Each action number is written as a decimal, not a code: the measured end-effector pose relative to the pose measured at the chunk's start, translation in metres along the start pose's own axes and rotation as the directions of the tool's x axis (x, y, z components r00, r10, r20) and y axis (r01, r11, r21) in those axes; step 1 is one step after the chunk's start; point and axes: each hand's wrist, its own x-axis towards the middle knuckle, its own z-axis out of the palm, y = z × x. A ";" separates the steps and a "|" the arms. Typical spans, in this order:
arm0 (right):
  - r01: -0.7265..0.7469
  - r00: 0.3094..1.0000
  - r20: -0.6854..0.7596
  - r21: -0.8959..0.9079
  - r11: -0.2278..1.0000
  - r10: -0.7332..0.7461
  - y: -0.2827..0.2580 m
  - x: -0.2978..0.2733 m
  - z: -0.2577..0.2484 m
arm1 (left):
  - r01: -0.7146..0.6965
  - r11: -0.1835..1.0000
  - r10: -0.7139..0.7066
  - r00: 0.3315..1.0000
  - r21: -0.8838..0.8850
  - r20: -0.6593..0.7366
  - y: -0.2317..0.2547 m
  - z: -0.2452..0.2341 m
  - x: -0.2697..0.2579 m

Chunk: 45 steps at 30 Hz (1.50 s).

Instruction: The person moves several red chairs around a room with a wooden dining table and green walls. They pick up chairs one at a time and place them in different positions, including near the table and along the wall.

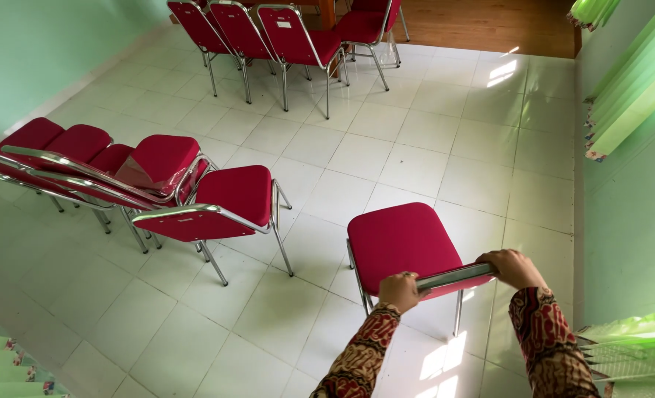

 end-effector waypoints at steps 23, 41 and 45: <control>-0.307 0.941 -0.109 0.122 0.944 0.320 0.162 0.097 -0.046 | -0.362 0.931 0.350 0.921 0.041 0.169 0.076 0.024 0.269; -0.163 0.950 -0.207 0.315 0.935 0.235 0.205 0.282 -0.072 | -0.231 0.968 0.195 0.939 -0.100 -0.284 -0.019 -0.090 0.440; 0.032 0.957 -0.291 0.164 0.986 0.017 0.186 0.351 -0.098 | 0.077 0.995 -0.093 0.929 -0.057 -0.357 -0.032 -0.108 0.419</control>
